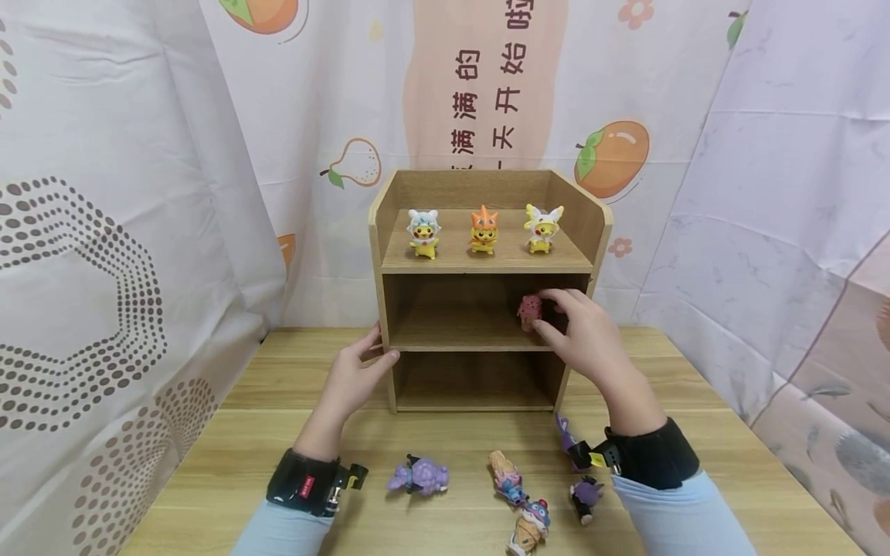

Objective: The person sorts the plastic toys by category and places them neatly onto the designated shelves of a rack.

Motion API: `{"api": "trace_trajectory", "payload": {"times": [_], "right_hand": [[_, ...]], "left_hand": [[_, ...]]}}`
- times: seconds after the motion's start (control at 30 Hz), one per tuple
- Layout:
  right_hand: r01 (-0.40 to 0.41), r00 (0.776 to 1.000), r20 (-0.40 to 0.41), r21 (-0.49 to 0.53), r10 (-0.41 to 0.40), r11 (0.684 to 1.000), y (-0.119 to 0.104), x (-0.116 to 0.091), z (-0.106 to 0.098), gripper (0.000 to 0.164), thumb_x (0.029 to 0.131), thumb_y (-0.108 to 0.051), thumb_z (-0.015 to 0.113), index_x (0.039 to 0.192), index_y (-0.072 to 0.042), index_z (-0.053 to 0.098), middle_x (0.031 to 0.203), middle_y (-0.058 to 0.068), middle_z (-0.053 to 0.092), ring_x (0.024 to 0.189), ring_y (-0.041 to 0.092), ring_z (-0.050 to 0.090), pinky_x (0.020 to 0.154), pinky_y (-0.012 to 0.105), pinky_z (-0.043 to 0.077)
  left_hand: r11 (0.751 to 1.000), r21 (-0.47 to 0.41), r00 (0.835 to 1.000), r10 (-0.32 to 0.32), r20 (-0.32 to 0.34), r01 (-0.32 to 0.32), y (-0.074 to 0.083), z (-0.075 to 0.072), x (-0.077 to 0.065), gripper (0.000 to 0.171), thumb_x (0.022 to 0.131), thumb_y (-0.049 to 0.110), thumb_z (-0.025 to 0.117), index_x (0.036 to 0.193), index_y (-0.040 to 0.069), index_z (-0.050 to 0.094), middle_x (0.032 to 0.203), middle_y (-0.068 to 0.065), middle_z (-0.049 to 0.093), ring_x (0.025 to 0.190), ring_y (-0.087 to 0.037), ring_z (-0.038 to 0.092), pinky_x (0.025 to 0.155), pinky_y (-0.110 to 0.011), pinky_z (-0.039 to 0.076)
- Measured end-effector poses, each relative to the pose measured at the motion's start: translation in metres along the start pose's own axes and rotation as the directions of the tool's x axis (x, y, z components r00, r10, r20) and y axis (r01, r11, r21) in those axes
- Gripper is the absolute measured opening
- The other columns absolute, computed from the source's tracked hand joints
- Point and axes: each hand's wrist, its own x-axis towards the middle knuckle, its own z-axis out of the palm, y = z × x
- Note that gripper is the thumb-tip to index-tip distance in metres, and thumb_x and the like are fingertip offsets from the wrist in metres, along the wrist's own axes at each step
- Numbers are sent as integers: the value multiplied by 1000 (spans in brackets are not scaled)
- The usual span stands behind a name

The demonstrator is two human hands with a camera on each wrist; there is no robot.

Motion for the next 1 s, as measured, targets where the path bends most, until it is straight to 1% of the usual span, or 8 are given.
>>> {"api": "trace_trajectory", "payload": {"times": [0.17,0.33,0.43,0.57,0.7,0.8,0.9,1.0], "right_hand": [[37,998,-42,30,-36,999,0,-8,-6,38,94,-17,75,129,-4,65,123,16,67,103,33,66,80,52,54],[81,993,-93,59,-75,995,1,-17,-11,32,92,-11,76,122,-3,69,111,13,71,92,27,67,68,43,54],[84,991,-112,93,-74,992,3,-22,-16,30,92,-9,77,120,-3,70,107,13,72,90,26,67,63,41,56],[39,994,-102,132,-26,991,7,-29,-25,30,95,-12,75,122,-3,69,107,15,72,93,29,69,65,46,60],[-9,996,-83,147,21,989,13,-36,-31,31,97,-15,72,124,-2,68,106,16,73,91,31,71,70,50,60],[-42,995,-87,144,55,989,20,-43,-34,32,96,-17,73,124,-2,68,103,16,74,86,34,72,67,43,61],[-88,991,-84,137,100,987,27,-49,-36,34,97,-20,73,125,-3,68,104,16,74,88,37,72,64,37,59],[-140,987,-63,122,149,982,33,-55,-39,38,98,-26,71,128,-3,66,108,19,73,96,38,70,69,40,57]], "left_hand": [[1000,1,1000,-5,-1,5,1,0,0,66,97,25,72,155,8,43,150,-16,51,126,-35,59,94,-46,55],[1000,0,1000,-1,-4,1,1,1,0,66,97,24,72,155,8,43,149,-17,52,125,-35,59,94,-46,55],[1000,2,1000,-3,-9,3,1,1,0,66,97,24,72,154,8,44,148,-17,53,125,-35,60,94,-46,55],[1000,6,1000,-7,-8,7,1,1,0,65,98,24,71,154,8,43,149,-17,52,125,-35,60,94,-46,56],[1000,10,1000,-1,-7,1,1,1,0,66,98,24,71,155,6,43,150,-18,51,125,-36,59,94,-46,56],[1000,9,1000,2,-7,-2,0,1,1,66,98,24,71,155,6,42,150,-18,51,125,-37,59,94,-46,55],[1000,6,1000,3,-6,-3,-1,1,2,67,97,23,72,155,6,42,150,-18,50,126,-36,59,94,-46,55],[1000,6,1000,3,-4,-3,-1,2,1,66,97,23,72,155,6,42,150,-18,50,125,-36,59,94,-46,56]]}}
